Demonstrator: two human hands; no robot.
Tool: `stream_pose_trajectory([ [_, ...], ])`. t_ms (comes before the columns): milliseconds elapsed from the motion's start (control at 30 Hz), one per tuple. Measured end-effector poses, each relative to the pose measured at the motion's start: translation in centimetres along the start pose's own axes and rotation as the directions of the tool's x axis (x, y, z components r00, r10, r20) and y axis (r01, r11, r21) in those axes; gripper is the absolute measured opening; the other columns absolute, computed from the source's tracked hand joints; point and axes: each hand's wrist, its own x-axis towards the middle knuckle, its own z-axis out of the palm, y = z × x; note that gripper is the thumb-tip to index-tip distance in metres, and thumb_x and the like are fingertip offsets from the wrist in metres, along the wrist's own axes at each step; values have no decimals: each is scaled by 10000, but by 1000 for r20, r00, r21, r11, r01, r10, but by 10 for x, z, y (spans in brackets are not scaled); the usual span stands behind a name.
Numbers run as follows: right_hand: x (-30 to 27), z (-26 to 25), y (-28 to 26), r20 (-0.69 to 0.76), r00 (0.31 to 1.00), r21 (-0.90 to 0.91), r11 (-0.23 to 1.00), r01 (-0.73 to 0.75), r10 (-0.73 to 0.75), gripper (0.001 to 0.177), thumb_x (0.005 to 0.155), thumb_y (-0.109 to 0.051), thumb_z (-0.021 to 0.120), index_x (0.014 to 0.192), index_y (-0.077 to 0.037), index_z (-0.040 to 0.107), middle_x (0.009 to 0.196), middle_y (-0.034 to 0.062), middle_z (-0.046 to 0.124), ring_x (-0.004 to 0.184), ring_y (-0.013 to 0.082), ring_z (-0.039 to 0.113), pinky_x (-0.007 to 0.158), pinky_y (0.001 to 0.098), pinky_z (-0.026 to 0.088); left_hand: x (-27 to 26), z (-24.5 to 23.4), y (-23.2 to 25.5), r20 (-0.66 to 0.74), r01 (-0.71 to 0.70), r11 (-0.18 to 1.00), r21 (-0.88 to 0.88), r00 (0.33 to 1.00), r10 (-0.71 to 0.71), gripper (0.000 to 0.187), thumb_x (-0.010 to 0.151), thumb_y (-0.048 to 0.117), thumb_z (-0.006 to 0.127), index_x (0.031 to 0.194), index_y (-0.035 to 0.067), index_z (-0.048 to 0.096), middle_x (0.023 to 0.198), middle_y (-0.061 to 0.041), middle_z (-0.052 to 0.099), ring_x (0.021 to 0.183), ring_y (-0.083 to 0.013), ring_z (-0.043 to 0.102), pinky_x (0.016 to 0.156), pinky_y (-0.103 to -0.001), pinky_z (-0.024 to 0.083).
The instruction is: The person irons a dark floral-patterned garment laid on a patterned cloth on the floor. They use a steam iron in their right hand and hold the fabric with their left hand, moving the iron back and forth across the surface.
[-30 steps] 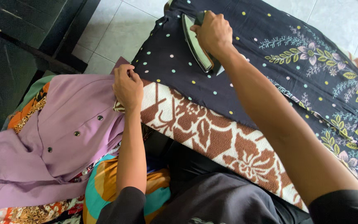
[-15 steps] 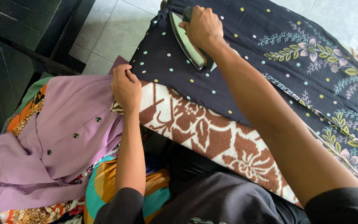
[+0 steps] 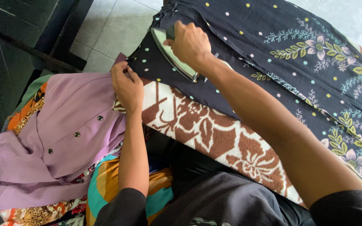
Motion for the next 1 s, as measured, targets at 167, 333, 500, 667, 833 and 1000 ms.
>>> stream_pose_trajectory([
  [167,23,7,3,-28,998,58,997,-52,53,560,894,-505,756,1051,24,663,877,245,718,845,418,737,698,501,585,0,-3,4,14,12,1000,25,1000,-12,190,960,-13,585,1150,-23,587,1104,-173,621,1026,-332,641,902,-419,523],
  [333,8,-7,-3,79,997,46,999,-19,15,561,887,-535,754,1043,-1,681,924,268,711,880,438,721,746,503,576,1,-2,1,-19,-26,1000,2,999,26,210,941,-40,582,1150,-29,588,1126,-176,633,1059,-338,643,926,-420,520],
  [500,-19,-4,-37,218,976,41,999,18,-26,597,868,-547,727,1104,-6,642,949,247,714,887,415,735,743,490,593,0,2,-6,-48,23,994,-109,998,-28,290,935,-90,483,1209,-54,572,1156,-202,635,1081,-332,664,934,-397,554],
  [667,-11,13,-59,130,984,78,991,109,-118,575,871,-533,743,1063,0,646,952,235,715,887,432,722,739,499,586,1,2,-6,-65,49,988,-147,996,-59,310,925,-89,463,1214,-58,571,1145,-213,632,1066,-328,674,923,-390,564],
  [833,-12,13,-55,147,976,68,986,152,-160,558,866,-516,754,1065,-6,648,926,233,720,876,426,727,742,502,586,1,0,-3,-57,52,988,-147,997,-61,268,949,-69,483,1199,-53,576,1125,-215,632,1036,-330,672,929,-400,556],
  [1000,-30,7,-50,211,963,72,985,158,-170,552,867,-510,759,1070,-9,648,888,238,718,857,427,727,746,515,579,0,0,-4,-62,19,989,-144,998,-28,294,930,-80,464,1208,-66,559,1147,-227,618,1063,-338,663,936,-406,547],
])
